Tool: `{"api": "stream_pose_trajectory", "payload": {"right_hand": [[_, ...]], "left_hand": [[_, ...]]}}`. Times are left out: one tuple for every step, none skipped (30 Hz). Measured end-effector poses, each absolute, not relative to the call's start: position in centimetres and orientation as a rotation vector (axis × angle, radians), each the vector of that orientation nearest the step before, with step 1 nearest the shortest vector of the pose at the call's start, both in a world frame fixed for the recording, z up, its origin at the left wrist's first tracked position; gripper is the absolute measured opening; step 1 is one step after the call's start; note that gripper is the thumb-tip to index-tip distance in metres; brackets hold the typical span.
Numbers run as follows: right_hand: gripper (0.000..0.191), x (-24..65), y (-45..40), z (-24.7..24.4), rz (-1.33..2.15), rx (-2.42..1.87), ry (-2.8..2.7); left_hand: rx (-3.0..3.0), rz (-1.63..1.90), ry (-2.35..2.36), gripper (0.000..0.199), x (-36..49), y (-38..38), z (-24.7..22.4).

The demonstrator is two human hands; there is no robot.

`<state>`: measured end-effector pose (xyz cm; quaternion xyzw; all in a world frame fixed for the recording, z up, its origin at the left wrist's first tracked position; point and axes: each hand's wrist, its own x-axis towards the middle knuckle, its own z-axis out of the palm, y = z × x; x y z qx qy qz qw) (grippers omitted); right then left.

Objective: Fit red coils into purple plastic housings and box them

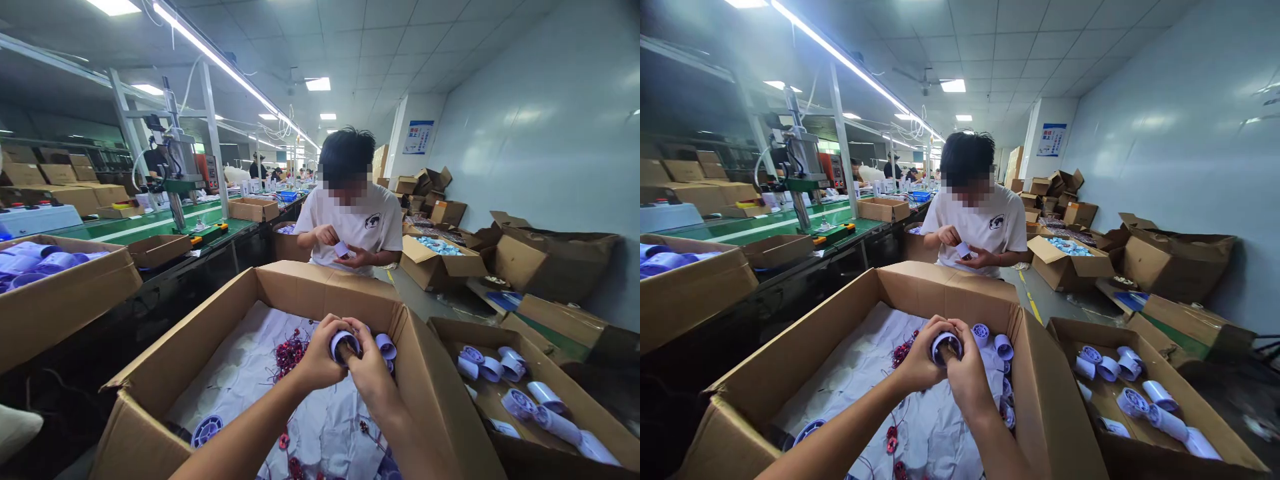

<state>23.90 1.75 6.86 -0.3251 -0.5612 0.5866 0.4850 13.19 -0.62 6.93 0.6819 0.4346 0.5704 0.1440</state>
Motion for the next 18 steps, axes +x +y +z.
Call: {"api": "stream_pose_trajectory", "payload": {"right_hand": [[0.042,23.8,1.7,6.9,1.463,-0.787,-1.332],[0.043,23.8,1.7,6.9,1.51,-0.789,-1.291],[0.045,23.7,1.7,7.0,1.561,-0.793,-1.249],[0.047,23.7,1.8,7.0,1.608,-0.794,-1.213],[0.048,23.7,1.8,7.0,1.641,-0.789,-1.191],[0.047,23.7,1.8,7.0,1.648,-0.78,-1.186],[0.046,23.7,1.7,7.0,1.621,-0.768,-1.194],[0.043,23.6,1.6,7.0,1.568,-0.758,-1.208],[0.041,23.5,1.4,7.0,1.51,-0.751,-1.219],[0.039,23.4,1.3,6.9,1.466,-0.748,-1.225],[0.039,23.2,1.2,6.9,1.449,-0.744,-1.224],[0.039,23.0,1.1,6.9,1.46,-0.732,-1.219],[0.039,22.8,1.2,6.8,1.498,-0.708,-1.211],[0.041,22.6,1.4,6.8,1.558,-0.676,-1.194],[0.043,22.4,1.8,6.6,1.627,-0.639,-1.165],[0.045,22.3,2.4,6.5,1.7,-0.613,-1.118],[0.047,22.3,3.2,6.3,1.767,-0.618,-1.042],[0.046,22.6,4.1,6.2,1.811,-0.653,-0.937]], "left_hand": [[1.972,1.643,1.257,0.039,13.2,-0.7,7.0],[1.981,1.634,1.26,0.041,13.2,-0.8,7.0],[1.994,1.617,1.26,0.043,13.3,-0.9,7.1],[2.009,1.598,1.258,0.046,13.3,-0.9,7.2],[2.024,1.581,1.255,0.048,13.3,-0.9,7.3],[2.035,1.572,1.255,0.049,13.3,-1.0,7.4],[2.039,1.575,1.258,0.049,13.3,-1.0,7.4],[2.037,1.588,1.265,0.046,13.3,-1.1,7.5],[2.031,1.605,1.279,0.043,13.3,-1.1,7.5],[2.026,1.619,1.298,0.04,13.3,-1.2,7.5],[2.023,1.63,1.318,0.038,13.3,-1.2,7.5],[2.023,1.628,1.336,0.037,13.3,-1.1,7.4],[2.028,1.606,1.346,0.037,13.2,-1.0,7.4],[2.034,1.567,1.35,0.038,13.0,-0.8,7.3],[2.031,1.522,1.356,0.039,12.7,-0.5,7.2],[2.015,1.481,1.37,0.042,12.2,-0.1,7.2],[1.983,1.45,1.399,0.047,11.6,0.4,7.1],[1.92,1.451,1.46,0.055,10.9,1.0,7.0]]}}
